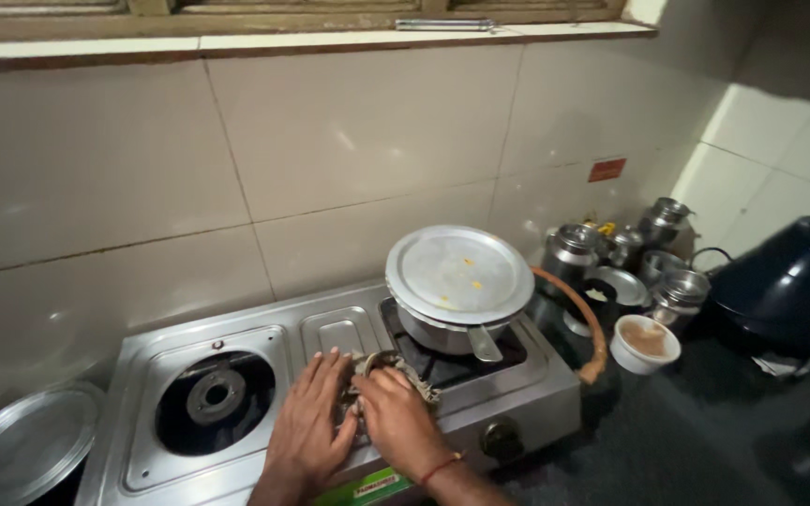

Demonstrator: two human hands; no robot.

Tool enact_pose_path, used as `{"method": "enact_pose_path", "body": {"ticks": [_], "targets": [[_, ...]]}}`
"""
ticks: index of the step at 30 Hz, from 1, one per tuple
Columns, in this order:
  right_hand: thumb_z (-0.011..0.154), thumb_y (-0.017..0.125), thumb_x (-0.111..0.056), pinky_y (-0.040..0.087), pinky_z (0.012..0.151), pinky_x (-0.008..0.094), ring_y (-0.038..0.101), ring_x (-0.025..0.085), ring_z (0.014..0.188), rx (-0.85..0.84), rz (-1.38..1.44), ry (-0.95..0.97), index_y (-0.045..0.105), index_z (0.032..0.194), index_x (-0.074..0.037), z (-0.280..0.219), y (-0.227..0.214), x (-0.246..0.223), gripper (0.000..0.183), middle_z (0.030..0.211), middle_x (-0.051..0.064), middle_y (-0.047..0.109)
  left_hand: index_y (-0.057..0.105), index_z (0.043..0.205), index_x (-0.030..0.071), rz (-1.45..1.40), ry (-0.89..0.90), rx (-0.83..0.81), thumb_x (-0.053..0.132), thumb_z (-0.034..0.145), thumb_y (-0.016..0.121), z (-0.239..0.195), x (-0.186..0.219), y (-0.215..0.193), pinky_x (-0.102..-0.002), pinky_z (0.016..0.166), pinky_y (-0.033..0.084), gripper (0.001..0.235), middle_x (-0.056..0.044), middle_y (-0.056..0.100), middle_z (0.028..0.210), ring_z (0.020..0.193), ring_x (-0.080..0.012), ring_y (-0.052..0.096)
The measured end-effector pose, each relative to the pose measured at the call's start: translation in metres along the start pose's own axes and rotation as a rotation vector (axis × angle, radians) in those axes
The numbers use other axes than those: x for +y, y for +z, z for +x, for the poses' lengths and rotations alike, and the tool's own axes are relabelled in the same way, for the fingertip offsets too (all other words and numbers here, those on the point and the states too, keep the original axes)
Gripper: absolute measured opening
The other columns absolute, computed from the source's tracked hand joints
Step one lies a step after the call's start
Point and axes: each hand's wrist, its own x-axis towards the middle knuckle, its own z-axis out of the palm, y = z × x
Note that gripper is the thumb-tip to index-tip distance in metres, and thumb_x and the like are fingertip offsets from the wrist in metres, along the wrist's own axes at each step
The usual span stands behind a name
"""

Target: The person wipes a stove burner area and its surround using a cloth, then removes a pot from the stove and places the burner grate back on top of the burner.

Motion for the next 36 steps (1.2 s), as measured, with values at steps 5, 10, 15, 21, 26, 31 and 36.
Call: {"method": "enact_pose_path", "body": {"ticks": [5,10,15,21,26,31,36], "targets": [[0.089,0.058,-0.003,0.048,0.094,0.048,0.060,0.040,0.107,-0.001,-0.107,0.067,0.069,0.104,0.000,0.020,0.034,0.016,0.019,0.102,0.018,0.068,0.046,0.143,-0.001,-0.048,0.007,0.095,0.021,0.082,0.065,-0.004,-0.002,0.000,-0.048,0.115,0.034,0.068,-0.023,0.049,0.149,0.142,-0.0414,0.041],[0.090,0.050,-0.004,0.045,0.102,0.047,0.058,0.040,0.114,-0.091,-0.048,0.095,0.064,0.120,-0.004,0.034,0.039,0.036,0.032,0.113,0.018,0.067,0.044,0.145,-0.003,-0.071,0.008,0.061,0.019,0.087,0.060,-0.003,-0.003,0.003,-0.049,0.115,0.033,0.064,-0.026,0.049,0.149,0.142,-0.0430,0.041],[0.091,0.054,-0.016,0.033,0.114,0.046,0.045,0.039,0.135,-0.263,0.138,0.208,0.049,0.139,-0.005,0.047,0.031,0.040,0.049,0.139,0.019,0.057,0.042,0.149,-0.001,-0.109,0.026,0.037,0.021,0.091,0.059,-0.002,-0.001,0.000,-0.047,0.116,0.034,0.064,-0.026,0.048,0.150,0.142,-0.0423,0.043],[0.091,0.065,-0.020,0.033,0.116,0.046,0.043,0.040,0.136,-0.303,0.188,0.166,0.047,0.144,-0.006,0.037,-0.022,0.007,0.057,0.138,0.022,0.053,0.038,0.150,-0.002,-0.067,0.125,0.085,0.020,0.090,0.056,0.002,0.005,-0.004,-0.050,0.116,0.033,0.067,-0.026,0.047,0.153,0.142,-0.0441,0.042],[0.098,0.066,-0.020,0.046,0.109,0.043,0.056,0.028,0.131,-0.396,0.511,0.283,0.053,0.140,-0.004,-0.013,-0.068,0.009,0.047,0.137,0.016,0.062,0.041,0.148,0.001,0.100,0.182,0.066,0.030,0.092,0.057,0.008,0.016,-0.012,-0.052,0.113,0.034,0.065,-0.024,0.048,0.152,0.139,-0.0408,0.045],[0.097,0.051,-0.014,0.060,0.067,0.026,0.074,0.010,0.076,-0.490,0.460,0.763,0.071,0.121,-0.007,-0.042,-0.139,0.068,0.031,0.089,0.005,0.078,0.050,0.148,0.013,-0.002,-0.315,-0.049,0.034,0.097,0.049,0.039,0.041,-0.011,-0.049,0.106,0.044,0.055,-0.020,0.065,0.129,0.121,-0.0363,0.059],[0.104,0.049,-0.036,0.053,0.051,0.030,0.066,0.015,0.060,0.017,0.238,0.945,0.070,0.114,-0.001,-0.010,-0.188,0.119,0.042,0.077,0.008,0.071,0.065,0.122,-0.003,-0.410,-0.771,0.105,0.045,0.104,0.046,0.114,0.038,0.013,-0.051,0.096,0.050,0.055,-0.026,0.075,0.104,0.103,-0.0406,0.072]]}}
